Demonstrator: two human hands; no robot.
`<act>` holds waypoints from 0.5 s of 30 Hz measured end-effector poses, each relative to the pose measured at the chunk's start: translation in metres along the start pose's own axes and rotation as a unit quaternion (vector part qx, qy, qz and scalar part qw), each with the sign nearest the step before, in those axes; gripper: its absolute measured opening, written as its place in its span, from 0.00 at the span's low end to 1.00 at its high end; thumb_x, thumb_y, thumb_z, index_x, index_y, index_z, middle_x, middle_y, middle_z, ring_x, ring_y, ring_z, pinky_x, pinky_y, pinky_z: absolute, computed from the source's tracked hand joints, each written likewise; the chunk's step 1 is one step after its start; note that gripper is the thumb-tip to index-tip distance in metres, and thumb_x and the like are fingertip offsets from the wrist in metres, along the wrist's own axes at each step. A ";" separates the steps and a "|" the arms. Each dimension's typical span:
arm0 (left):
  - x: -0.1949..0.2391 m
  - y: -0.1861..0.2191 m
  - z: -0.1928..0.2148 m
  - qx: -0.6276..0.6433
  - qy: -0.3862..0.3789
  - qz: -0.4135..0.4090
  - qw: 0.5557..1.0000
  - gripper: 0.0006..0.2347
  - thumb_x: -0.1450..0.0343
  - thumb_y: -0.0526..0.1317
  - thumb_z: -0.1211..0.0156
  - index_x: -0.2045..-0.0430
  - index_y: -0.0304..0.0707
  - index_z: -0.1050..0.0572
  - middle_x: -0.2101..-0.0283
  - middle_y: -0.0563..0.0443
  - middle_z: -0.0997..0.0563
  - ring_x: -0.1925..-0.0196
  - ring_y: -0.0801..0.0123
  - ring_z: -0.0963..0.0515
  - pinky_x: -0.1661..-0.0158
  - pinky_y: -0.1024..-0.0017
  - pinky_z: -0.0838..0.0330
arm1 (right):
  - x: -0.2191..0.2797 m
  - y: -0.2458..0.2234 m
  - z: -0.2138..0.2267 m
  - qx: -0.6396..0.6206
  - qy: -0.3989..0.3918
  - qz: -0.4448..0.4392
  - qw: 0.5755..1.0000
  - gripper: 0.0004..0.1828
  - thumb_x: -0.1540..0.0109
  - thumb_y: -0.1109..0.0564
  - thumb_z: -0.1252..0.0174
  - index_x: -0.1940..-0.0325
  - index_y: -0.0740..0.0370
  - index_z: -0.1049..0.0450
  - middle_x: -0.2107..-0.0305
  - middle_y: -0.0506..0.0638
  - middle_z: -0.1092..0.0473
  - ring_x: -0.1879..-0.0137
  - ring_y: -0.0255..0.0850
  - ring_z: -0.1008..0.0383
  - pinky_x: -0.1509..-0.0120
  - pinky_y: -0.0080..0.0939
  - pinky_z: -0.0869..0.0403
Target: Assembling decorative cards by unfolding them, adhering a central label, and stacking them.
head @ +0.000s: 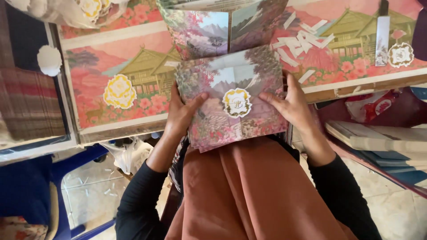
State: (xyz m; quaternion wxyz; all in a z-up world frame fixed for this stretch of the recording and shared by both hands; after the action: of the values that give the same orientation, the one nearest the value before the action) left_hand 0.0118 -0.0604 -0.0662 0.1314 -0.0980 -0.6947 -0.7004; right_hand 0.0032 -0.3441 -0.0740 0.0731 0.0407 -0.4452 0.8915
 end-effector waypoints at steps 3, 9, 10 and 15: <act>0.000 -0.002 -0.001 0.065 0.033 0.038 0.997 0.33 0.46 0.42 0.25 0.51 0.32 0.39 0.58 0.32 0.27 0.56 0.49 0.24 0.59 0.58 0.28 | -0.002 -0.012 0.000 -0.035 -0.016 -0.013 0.999 0.45 0.51 0.40 0.31 0.37 0.60 0.42 0.50 0.67 0.37 0.43 0.63 0.36 0.40 0.58 0.36; 0.029 0.018 -0.005 0.096 0.040 -0.005 0.995 0.18 0.49 0.35 0.24 0.70 0.32 0.25 0.73 0.43 0.20 0.70 0.68 0.20 0.71 0.72 0.24 | -0.007 -0.002 -0.004 -0.108 -0.011 0.048 0.993 0.49 0.58 0.45 0.26 0.40 0.66 0.41 0.54 0.66 0.38 0.47 0.58 0.35 0.41 0.54 0.37; 0.040 0.022 -0.005 0.104 0.024 -0.042 0.993 0.16 0.48 0.32 0.25 0.72 0.31 0.25 0.73 0.44 0.20 0.69 0.71 0.22 0.68 0.75 0.25 | -0.005 0.005 0.000 -0.112 0.002 0.130 0.985 0.54 0.61 0.46 0.24 0.41 0.70 0.44 0.53 0.67 0.42 0.43 0.61 0.39 0.35 0.58 0.43; 0.035 0.031 0.015 0.049 -0.060 -0.265 0.961 0.14 0.45 0.33 0.26 0.70 0.31 0.23 0.68 0.43 0.23 0.64 0.63 0.23 0.60 0.67 0.27 | 0.016 -0.006 0.023 -0.209 0.041 0.231 0.949 0.63 0.64 0.55 0.24 0.33 0.62 0.56 0.48 0.62 0.41 0.40 0.49 0.41 0.29 0.53 0.44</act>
State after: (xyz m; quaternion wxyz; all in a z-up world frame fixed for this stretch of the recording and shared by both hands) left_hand -0.0120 -0.0467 -0.0254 -0.0964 0.0540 -0.7356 -0.6683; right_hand -0.0117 -0.3575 -0.0529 -0.1096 -0.1159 -0.6157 0.7717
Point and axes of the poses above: each hand's wrist, its own x-axis away from the middle knuckle, its own z-axis out of the back of the hand, y = z × x, the point moved 2 cm from there along -x, towards the middle knuckle
